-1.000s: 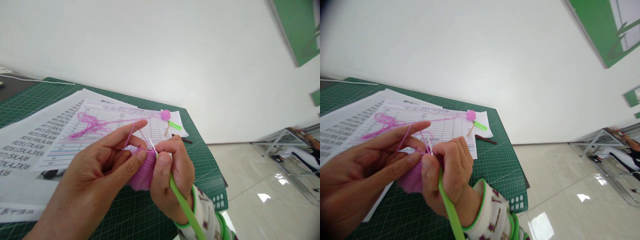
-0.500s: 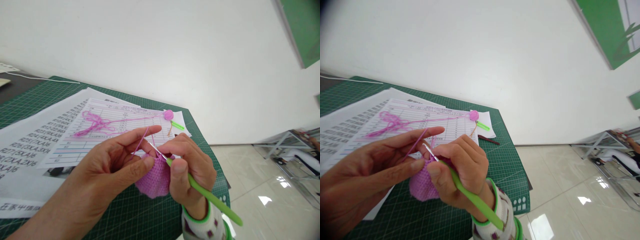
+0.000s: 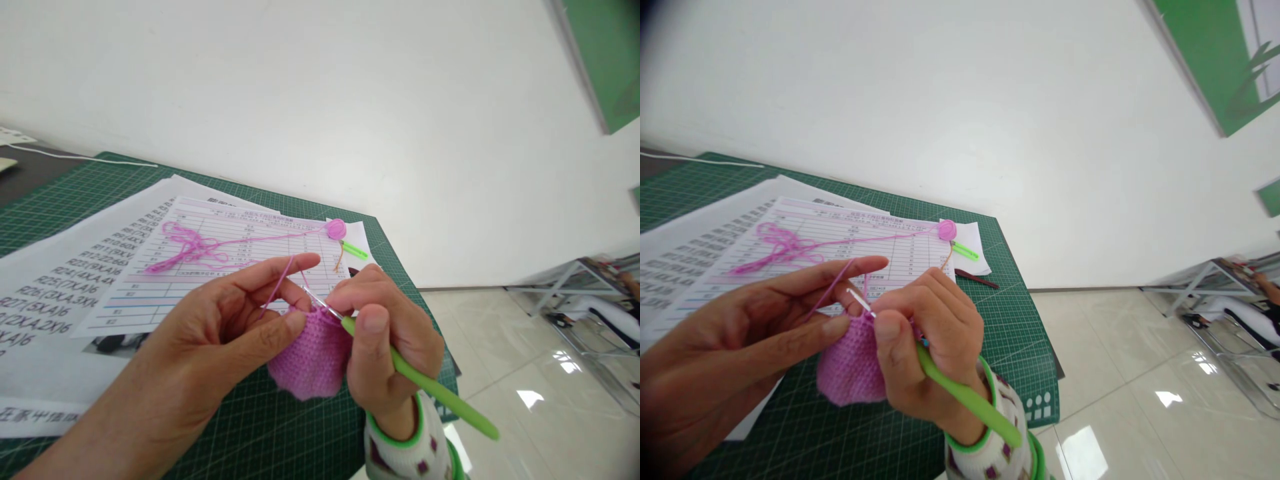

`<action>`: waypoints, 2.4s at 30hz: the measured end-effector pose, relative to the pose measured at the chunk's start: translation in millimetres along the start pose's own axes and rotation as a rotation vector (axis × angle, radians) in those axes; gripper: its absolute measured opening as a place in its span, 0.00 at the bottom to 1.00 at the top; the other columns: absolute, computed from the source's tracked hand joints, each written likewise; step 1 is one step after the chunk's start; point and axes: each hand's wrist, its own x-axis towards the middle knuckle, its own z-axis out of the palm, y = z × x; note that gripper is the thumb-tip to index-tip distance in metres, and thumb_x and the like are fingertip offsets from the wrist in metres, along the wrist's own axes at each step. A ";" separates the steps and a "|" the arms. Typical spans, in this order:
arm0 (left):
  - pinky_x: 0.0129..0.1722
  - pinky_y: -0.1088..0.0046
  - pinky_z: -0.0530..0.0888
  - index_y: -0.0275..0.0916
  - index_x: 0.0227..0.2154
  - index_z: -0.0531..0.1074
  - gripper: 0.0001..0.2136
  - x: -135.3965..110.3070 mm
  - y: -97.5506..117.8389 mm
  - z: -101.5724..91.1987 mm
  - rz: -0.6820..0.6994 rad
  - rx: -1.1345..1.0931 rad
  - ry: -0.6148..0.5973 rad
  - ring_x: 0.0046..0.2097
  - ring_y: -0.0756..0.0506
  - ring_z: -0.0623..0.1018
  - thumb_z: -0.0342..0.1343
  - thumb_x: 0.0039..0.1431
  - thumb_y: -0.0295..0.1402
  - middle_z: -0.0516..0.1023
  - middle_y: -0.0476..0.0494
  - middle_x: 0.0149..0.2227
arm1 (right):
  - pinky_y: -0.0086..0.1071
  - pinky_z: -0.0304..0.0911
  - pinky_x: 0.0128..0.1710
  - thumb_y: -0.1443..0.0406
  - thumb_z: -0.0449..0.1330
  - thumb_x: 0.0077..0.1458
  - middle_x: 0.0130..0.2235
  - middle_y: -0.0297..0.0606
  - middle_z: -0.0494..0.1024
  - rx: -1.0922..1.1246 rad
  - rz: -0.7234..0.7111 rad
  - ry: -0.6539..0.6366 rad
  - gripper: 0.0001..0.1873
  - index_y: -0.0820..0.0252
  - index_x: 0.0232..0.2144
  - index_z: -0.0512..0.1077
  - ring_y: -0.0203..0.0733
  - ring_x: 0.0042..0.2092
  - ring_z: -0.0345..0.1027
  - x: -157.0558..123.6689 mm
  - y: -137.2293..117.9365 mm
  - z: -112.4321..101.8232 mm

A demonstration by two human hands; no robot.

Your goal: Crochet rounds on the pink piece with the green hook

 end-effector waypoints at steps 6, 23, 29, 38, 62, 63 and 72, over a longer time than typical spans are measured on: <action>0.29 0.70 0.78 0.45 0.56 0.73 0.26 -8.1 -2.0 -1.3 -0.044 -0.028 -0.014 0.32 0.42 0.80 0.65 0.53 0.37 0.80 0.46 0.28 | 0.34 0.60 0.28 0.62 0.54 0.65 0.25 0.34 0.74 0.202 0.088 -0.033 0.16 0.62 0.28 0.74 0.34 0.29 0.67 3.4 0.3 -3.7; 0.25 0.77 0.75 0.51 0.54 0.75 0.23 -15.7 -3.7 -3.5 -0.149 -0.037 -0.042 0.29 0.46 0.78 0.67 0.53 0.37 0.81 0.49 0.29 | 0.34 0.69 0.35 0.62 0.52 0.66 0.27 0.33 0.79 0.228 0.161 -0.226 0.17 0.59 0.32 0.79 0.35 0.32 0.74 12.2 -3.4 -26.5; 0.27 0.68 0.78 0.47 0.58 0.71 0.30 -10.7 -2.8 -1.5 -0.070 -0.006 0.046 0.33 0.38 0.81 0.65 0.50 0.43 0.79 0.45 0.25 | 0.33 0.70 0.36 0.63 0.53 0.65 0.27 0.34 0.79 0.215 0.144 -0.234 0.16 0.59 0.33 0.80 0.36 0.34 0.75 13.5 -2.5 -28.4; 0.29 0.71 0.77 0.52 0.58 0.70 0.30 -21.8 -8.5 -3.5 -0.178 0.008 0.030 0.34 0.40 0.80 0.68 0.50 0.39 0.81 0.46 0.29 | 0.36 0.65 0.28 0.66 0.55 0.63 0.24 0.36 0.76 0.132 0.093 -0.202 0.13 0.62 0.28 0.76 0.39 0.29 0.72 11.7 -2.5 -22.2; 0.27 0.78 0.74 0.55 0.57 0.70 0.27 -25.8 -12.1 -6.5 -0.234 -0.010 -0.030 0.29 0.48 0.75 0.66 0.53 0.41 0.77 0.52 0.30 | 0.33 0.70 0.32 0.63 0.54 0.65 0.25 0.35 0.77 0.254 0.131 -0.229 0.17 0.64 0.27 0.76 0.36 0.31 0.73 9.9 -1.8 -25.3; 0.26 0.76 0.74 0.53 0.57 0.71 0.27 -25.2 -12.1 -6.5 -0.222 -0.010 -0.016 0.30 0.46 0.75 0.66 0.53 0.41 0.77 0.50 0.29 | 0.33 0.70 0.33 0.63 0.54 0.65 0.26 0.36 0.78 0.269 0.128 -0.244 0.17 0.65 0.27 0.76 0.35 0.31 0.73 10.4 -1.2 -26.6; 0.26 0.71 0.72 0.46 0.58 0.71 0.29 -19.5 -9.2 -1.0 -0.142 -0.029 0.006 0.30 0.42 0.76 0.62 0.52 0.42 0.75 0.49 0.23 | 0.31 0.74 0.40 0.65 0.55 0.63 0.27 0.34 0.80 0.208 0.097 -0.328 0.15 0.62 0.30 0.79 0.36 0.35 0.76 13.9 -1.0 -36.3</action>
